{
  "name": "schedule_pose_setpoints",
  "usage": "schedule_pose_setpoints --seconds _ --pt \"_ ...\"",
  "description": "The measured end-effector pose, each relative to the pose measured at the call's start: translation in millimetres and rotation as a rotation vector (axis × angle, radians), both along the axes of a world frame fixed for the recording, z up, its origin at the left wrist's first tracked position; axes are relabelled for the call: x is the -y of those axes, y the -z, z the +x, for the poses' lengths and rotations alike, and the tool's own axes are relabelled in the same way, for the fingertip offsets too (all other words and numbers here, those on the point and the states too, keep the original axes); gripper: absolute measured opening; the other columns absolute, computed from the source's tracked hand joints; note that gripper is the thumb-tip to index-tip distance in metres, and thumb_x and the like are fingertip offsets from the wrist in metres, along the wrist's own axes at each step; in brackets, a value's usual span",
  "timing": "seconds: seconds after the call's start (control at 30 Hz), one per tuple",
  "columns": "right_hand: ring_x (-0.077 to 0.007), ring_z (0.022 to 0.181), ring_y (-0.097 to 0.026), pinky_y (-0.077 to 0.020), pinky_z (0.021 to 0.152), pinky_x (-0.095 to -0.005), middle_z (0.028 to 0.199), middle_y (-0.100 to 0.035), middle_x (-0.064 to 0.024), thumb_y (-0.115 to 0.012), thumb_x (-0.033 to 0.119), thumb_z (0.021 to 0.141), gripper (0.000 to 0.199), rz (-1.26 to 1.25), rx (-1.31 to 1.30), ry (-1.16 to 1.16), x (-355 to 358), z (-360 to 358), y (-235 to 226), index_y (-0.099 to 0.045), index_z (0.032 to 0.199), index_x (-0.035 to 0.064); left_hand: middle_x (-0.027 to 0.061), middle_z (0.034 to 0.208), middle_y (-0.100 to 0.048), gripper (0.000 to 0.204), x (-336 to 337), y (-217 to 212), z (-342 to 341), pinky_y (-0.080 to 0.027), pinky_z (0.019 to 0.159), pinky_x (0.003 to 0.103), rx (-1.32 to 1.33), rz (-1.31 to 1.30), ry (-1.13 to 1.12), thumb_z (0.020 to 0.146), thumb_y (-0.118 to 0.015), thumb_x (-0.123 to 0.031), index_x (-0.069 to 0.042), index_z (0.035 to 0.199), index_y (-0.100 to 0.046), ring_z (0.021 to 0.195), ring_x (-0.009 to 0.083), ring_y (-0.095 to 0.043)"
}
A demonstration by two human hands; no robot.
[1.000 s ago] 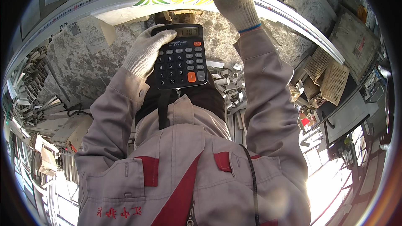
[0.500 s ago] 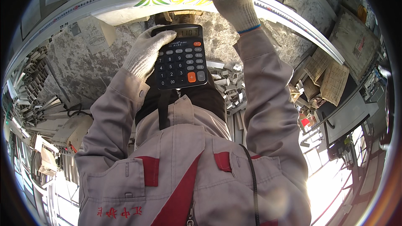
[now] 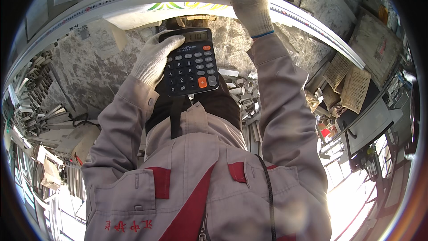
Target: The person measures a long white profile with a tape measure and marks it with a red pen. They then use a calculator to perform calculations and record the results on a nearby paper. The person repeats this cycle of measuring, calculating, and writing multiple times.
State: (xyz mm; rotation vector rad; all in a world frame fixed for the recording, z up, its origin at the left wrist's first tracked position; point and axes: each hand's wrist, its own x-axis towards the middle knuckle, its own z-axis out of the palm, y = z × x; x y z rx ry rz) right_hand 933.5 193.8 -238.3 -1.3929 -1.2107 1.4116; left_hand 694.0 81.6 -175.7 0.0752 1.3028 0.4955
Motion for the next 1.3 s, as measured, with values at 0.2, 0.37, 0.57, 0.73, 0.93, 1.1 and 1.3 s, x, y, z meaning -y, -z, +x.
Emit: schedule_pose_setpoints --seconds 0.2,0.37,0.57,0.73,0.93,1.1,1.3 --pt "-0.0097 0.08 -0.065 -0.0538 0.071 -0.0261 0.092 -0.073 -0.0036 -0.069 0.014 0.106 0.014 -0.167 -0.076 0.053 -0.9 3.2 -10.8 -0.071 0.115 0.0044 0.0055 0.098 -0.077 0.028 -1.5 -9.0 -3.6 -0.062 0.065 0.023 0.003 0.003 -0.032 0.099 -0.078 -0.017 0.0 0.121 -0.073 0.075 0.0097 -0.074" --pt "-0.0154 0.094 -0.074 -0.0589 0.081 -0.0296 0.106 -0.08 -0.0094 -0.064 0.019 0.107 0.024 -0.175 -0.013 0.038 16.3 10.5 -40.8 -0.073 0.124 0.0039 0.0059 0.099 -0.077 0.028 -4.7 -15.6 -12.3 -0.062 0.066 0.024 -0.005 0.024 -0.03 0.099 -0.078 -0.016 0.0 0.121 -0.074 0.076 0.0103 -0.074" --pt "-0.0189 0.103 -0.075 -0.058 0.091 -0.0349 0.112 -0.079 -0.0101 -0.063 0.011 0.106 0.023 -0.214 -0.013 0.127 72.5 23.6 -77.7 -0.073 0.125 0.0029 0.007 0.101 -0.077 0.034 -8.0 -23.6 -20.2 -0.062 0.068 0.025 -0.085 0.055 0.027 0.097 -0.079 -0.018 0.002 0.124 -0.072 0.078 0.0121 -0.074" --pt "-0.0173 0.11 -0.073 -0.0564 0.097 -0.031 0.116 -0.076 -0.0101 -0.061 0.002 0.105 0.018 -0.269 -0.049 0.201 130.6 15.5 -102.7 -0.072 0.12 0.0009 0.0098 0.102 -0.077 0.036 -7.2 -36.7 -19.2 -0.063 0.067 0.026 -0.093 0.105 -0.064 0.097 -0.076 -0.015 0.004 0.127 -0.07 0.076 0.0131 -0.075" --pt "-0.0199 0.104 -0.072 -0.0565 0.094 -0.0325 0.111 -0.075 -0.0108 -0.063 0.001 0.102 0.015 -0.093 0.116 0.079 169.4 4.8 -131.1 -0.075 0.111 0.0053 0.0111 0.103 -0.077 0.033 -9.1 -48.2 -18.7 -0.064 0.07 0.026 -0.152 0.131 -0.035 0.099 -0.073 -0.015 0.005 0.125 -0.069 0.077 0.0135 -0.075" --pt "-0.0266 0.104 -0.075 -0.0597 0.09 -0.0365 0.119 -0.074 -0.0139 -0.068 0.003 0.097 0.017 0.099 0.335 -0.077 169.6 -0.8 -153.2 -0.076 0.111 0.0085 0.0086 0.101 -0.076 0.033 -12.2 -50.6 -15.2 -0.062 0.074 0.026 -0.14 0.214 -0.018 0.099 -0.074 -0.016 0.004 0.124 -0.07 0.081 0.0129 -0.074" --pt "-0.0322 0.115 -0.073 -0.0581 0.097 -0.0398 0.118 -0.075 -0.0143 -0.07 -0.004 0.093 0.023 0.142 0.356 -0.133 163.5 -14.6 -164.8 -0.076 0.111 0.0101 0.0081 0.102 -0.077 0.033 -19.7 -49.1 -10.5 -0.061 0.075 0.027 -0.134 0.237 0.028 0.098 -0.076 -0.017 0.004 0.124 -0.071 0.081 0.0121 -0.073"
